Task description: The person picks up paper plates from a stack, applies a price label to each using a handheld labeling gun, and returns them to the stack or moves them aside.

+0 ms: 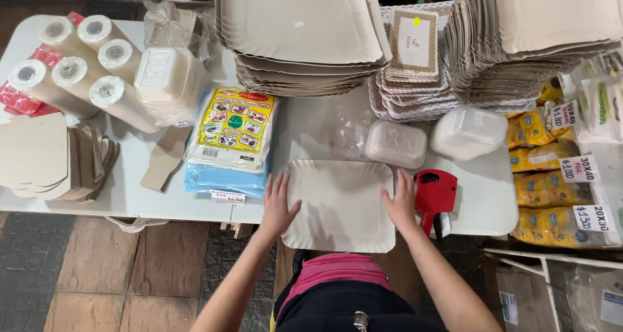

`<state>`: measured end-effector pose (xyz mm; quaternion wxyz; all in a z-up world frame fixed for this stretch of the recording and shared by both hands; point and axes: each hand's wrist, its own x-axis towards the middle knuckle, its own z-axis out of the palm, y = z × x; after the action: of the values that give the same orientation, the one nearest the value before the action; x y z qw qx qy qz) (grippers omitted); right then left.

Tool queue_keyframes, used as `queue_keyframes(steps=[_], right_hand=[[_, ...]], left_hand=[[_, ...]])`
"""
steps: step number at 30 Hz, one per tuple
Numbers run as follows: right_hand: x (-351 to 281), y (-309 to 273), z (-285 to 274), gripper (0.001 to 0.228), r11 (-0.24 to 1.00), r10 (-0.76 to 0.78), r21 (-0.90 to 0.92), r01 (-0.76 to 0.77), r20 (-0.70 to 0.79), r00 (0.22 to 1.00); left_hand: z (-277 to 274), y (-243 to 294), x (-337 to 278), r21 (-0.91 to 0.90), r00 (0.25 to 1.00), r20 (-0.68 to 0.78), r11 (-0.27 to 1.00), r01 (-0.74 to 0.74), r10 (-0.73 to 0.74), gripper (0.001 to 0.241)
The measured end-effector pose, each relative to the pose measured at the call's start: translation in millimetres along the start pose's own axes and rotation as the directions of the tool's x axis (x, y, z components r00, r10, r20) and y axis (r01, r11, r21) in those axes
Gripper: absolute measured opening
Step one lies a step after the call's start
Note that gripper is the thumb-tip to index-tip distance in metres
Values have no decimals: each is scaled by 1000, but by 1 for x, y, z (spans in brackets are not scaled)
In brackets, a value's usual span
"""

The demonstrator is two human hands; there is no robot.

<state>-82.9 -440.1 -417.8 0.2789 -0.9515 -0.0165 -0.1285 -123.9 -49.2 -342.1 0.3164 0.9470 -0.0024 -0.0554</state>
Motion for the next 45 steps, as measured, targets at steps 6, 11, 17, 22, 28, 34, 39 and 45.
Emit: queue_keyframes(steps=[6, 11, 17, 22, 28, 34, 39, 45], right_hand=[[-106, 38, 33, 94, 908, 393, -255, -331, 249, 885], [-110, 26, 40, 101, 821, 550, -365, -438, 305, 777], [-99, -22, 18, 94, 798, 586, -394, -455, 333, 739], [-98, 12, 40, 98, 782, 618, -333, -527, 309, 723], [-98, 48, 55, 90, 778, 626, -184, -601, 307, 716], [-96, 50, 53, 95, 779, 619, -160, -607, 351, 702], [-92, 57, 53, 94, 787, 603, -155, -597, 396, 692], [-91, 58, 45, 92, 779, 591, -86, -621, 430, 682]], left_hand=[[83, -34, -51, 194, 873, 179, 887, 420, -453, 96], [135, -65, -55, 116, 861, 183, 880, 461, -475, 103], [109, -45, -54, -175, 870, 151, 854, 490, -469, 97], [121, -72, -44, -172, 852, 163, 836, 521, -497, 99], [131, -68, -44, -151, 874, 127, 862, 484, -469, 91], [132, -52, -56, 21, 906, 11, 906, 423, -423, 80], [141, -68, -44, -143, 850, -73, 849, 509, -522, 63], [128, -77, -30, -160, 712, 48, 698, 698, -701, 48]])
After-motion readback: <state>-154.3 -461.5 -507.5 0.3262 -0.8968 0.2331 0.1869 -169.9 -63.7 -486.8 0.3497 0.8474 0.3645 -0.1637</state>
